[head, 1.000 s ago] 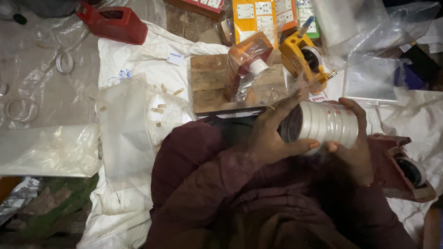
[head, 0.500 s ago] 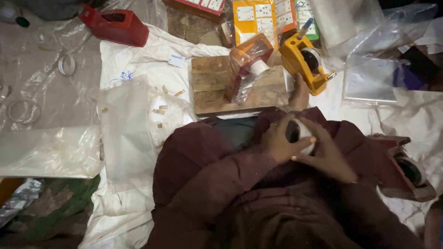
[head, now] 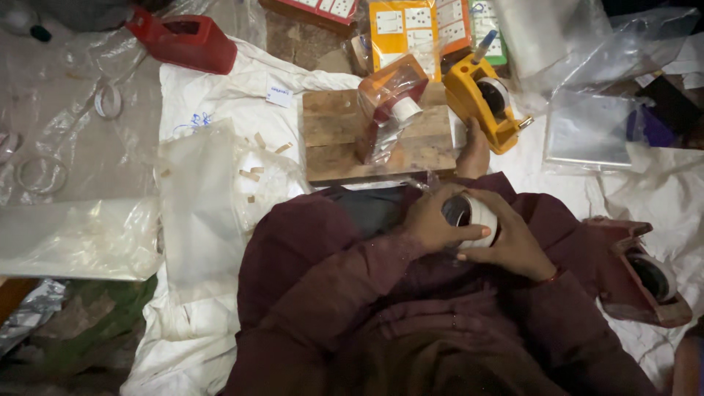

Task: The person sits on the floor and wraps small electrical switchboard units in clear plastic film using a handheld tape dispenser. They repeatedly place the unit on a wooden board, pull film from the dispenser, and smooth the plastic over the item before setting it aside.

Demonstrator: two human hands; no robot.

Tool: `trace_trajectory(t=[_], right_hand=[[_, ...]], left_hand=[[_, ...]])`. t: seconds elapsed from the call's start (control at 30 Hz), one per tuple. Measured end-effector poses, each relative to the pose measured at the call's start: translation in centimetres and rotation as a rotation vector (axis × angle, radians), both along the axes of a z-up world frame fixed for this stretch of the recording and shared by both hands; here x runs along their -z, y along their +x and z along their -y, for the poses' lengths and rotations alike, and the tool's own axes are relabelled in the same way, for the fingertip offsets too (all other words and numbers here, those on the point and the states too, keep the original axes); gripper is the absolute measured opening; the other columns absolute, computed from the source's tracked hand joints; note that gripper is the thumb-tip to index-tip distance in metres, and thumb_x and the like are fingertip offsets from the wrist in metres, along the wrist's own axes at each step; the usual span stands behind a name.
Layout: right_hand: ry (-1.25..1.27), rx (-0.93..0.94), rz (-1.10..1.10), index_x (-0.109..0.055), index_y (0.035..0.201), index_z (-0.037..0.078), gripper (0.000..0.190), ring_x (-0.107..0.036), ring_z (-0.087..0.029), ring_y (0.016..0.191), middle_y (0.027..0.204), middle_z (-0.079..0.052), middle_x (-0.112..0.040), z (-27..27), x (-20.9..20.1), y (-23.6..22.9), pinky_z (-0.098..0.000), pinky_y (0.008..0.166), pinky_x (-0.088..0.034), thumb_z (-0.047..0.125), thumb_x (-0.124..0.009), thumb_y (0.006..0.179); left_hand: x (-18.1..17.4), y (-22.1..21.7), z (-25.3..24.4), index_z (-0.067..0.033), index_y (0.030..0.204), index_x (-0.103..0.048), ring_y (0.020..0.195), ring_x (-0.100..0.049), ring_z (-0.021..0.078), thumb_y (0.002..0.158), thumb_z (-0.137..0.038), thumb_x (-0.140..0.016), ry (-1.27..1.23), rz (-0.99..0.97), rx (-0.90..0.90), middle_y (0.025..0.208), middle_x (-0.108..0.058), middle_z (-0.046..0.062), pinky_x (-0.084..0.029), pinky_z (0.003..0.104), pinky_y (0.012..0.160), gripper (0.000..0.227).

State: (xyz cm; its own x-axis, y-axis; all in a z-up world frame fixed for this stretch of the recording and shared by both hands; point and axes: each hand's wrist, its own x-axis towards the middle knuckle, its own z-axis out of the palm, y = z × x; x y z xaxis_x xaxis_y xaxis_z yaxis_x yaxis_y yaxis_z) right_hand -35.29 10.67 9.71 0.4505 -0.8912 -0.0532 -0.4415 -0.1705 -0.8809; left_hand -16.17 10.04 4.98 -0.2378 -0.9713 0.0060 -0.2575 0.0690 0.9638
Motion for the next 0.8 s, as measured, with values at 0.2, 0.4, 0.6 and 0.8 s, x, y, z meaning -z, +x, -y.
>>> trace_trajectory(t=[0.2, 0.4, 0.6, 0.8], right_hand=[[0.001, -0.015, 0.056, -0.049, 0.145, 0.006, 0.102, -0.056, -0.021, 0.126, 0.138, -0.009, -0.057, 0.1, 0.5, -0.5, -0.0365, 0.104, -0.048, 0.010, -0.093, 0.053], [0.080, 0.020, 0.079, -0.050, 0.146, 0.007, 0.102, -0.058, -0.020, 0.123, 0.135, -0.009, -0.059, -0.1, 1.0, -0.7, -0.0358, 0.102, -0.051, 0.010, -0.093, 0.053], [0.137, 0.056, 0.072, -0.050, 0.146, 0.008, 0.101, -0.059, -0.021, 0.124, 0.134, -0.011, -0.061, 0.4, 1.5, -1.7, -0.0371, 0.104, -0.050, 0.012, -0.093, 0.055], [0.009, -0.071, 0.139, -0.031, 0.154, 0.003, 0.117, -0.045, -0.024, 0.137, 0.149, -0.013, -0.046, 0.4, 1.6, -1.4, -0.0392, 0.111, -0.039, 0.019, -0.094, 0.056]], left_hand=[[1.2, 0.3, 0.5, -0.0026, 0.132, -0.064, 0.120, -0.067, 0.0259, 0.065, -0.048, -0.092, -0.020, -0.105, 0.044, 0.128, -0.067, 0.016, -0.053, 0.038, 0.105, 0.086], [1.0, 0.6, 0.3, -0.0033, 0.132, -0.065, 0.118, -0.069, 0.0243, 0.066, -0.043, -0.091, 0.003, -0.195, 0.051, 0.127, -0.070, 0.015, -0.055, 0.037, 0.104, 0.082], [1.4, 1.2, 1.0, -0.0043, 0.137, -0.060, 0.121, -0.067, 0.0241, 0.067, -0.046, -0.090, 0.105, -0.294, 0.132, 0.128, -0.069, 0.015, -0.054, 0.037, 0.105, 0.087], [1.4, 0.1, 0.4, -0.0066, 0.137, -0.062, 0.119, -0.070, 0.0316, 0.066, -0.053, -0.087, -0.092, -0.004, -0.002, 0.128, -0.071, 0.019, -0.054, 0.041, 0.105, 0.088]])
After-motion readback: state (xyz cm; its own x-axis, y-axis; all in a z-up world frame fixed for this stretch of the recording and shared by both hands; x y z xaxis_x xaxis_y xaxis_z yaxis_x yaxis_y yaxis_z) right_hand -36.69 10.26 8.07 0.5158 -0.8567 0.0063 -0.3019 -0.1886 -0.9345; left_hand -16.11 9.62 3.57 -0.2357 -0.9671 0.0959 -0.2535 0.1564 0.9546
